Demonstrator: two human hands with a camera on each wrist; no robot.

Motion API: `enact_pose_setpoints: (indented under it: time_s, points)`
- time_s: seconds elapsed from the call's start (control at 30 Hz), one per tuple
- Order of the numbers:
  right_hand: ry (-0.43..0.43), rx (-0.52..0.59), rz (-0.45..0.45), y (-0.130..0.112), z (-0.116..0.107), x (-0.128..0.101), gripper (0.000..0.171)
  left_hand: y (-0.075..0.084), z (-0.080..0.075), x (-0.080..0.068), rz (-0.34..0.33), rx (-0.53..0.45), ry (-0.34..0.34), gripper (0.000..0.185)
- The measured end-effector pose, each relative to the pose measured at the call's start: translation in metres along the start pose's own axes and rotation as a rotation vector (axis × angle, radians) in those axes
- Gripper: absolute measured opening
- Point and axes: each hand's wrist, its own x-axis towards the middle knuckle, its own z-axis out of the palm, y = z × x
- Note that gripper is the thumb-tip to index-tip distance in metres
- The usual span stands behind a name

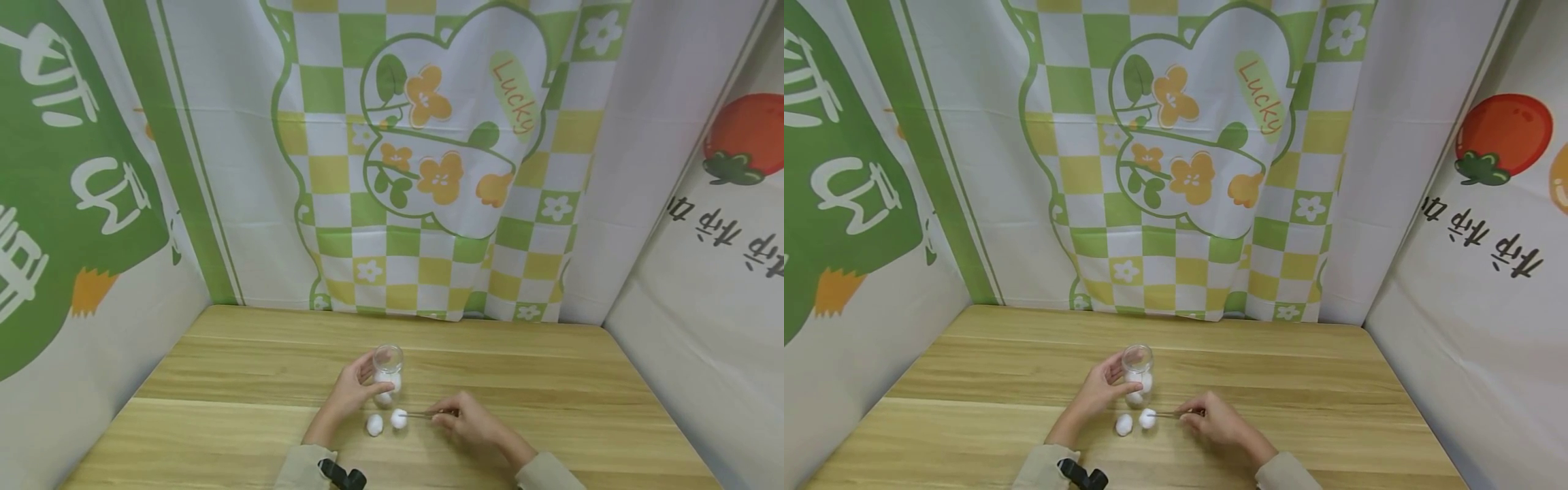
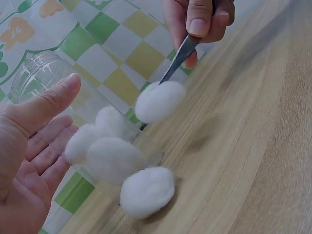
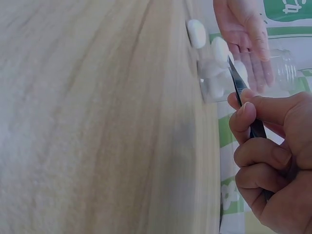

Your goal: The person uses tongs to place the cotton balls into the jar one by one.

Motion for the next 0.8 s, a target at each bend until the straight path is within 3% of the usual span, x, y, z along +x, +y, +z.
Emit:
enact_pose_setpoints:
  time_s: [0.4,0.8]
  points:
    - [0.047,0.013,-0.046,-0.003,-0.006,-0.005,0.026,-0.002,0.001,0.001,-0.003,0.001,0.014,0.072]
    - [0.022,0.075,-0.023,-0.004,-0.015,-0.007,0.029,-0.001,0.001,0.001,-0.016,-0.012,0.012,0.074]
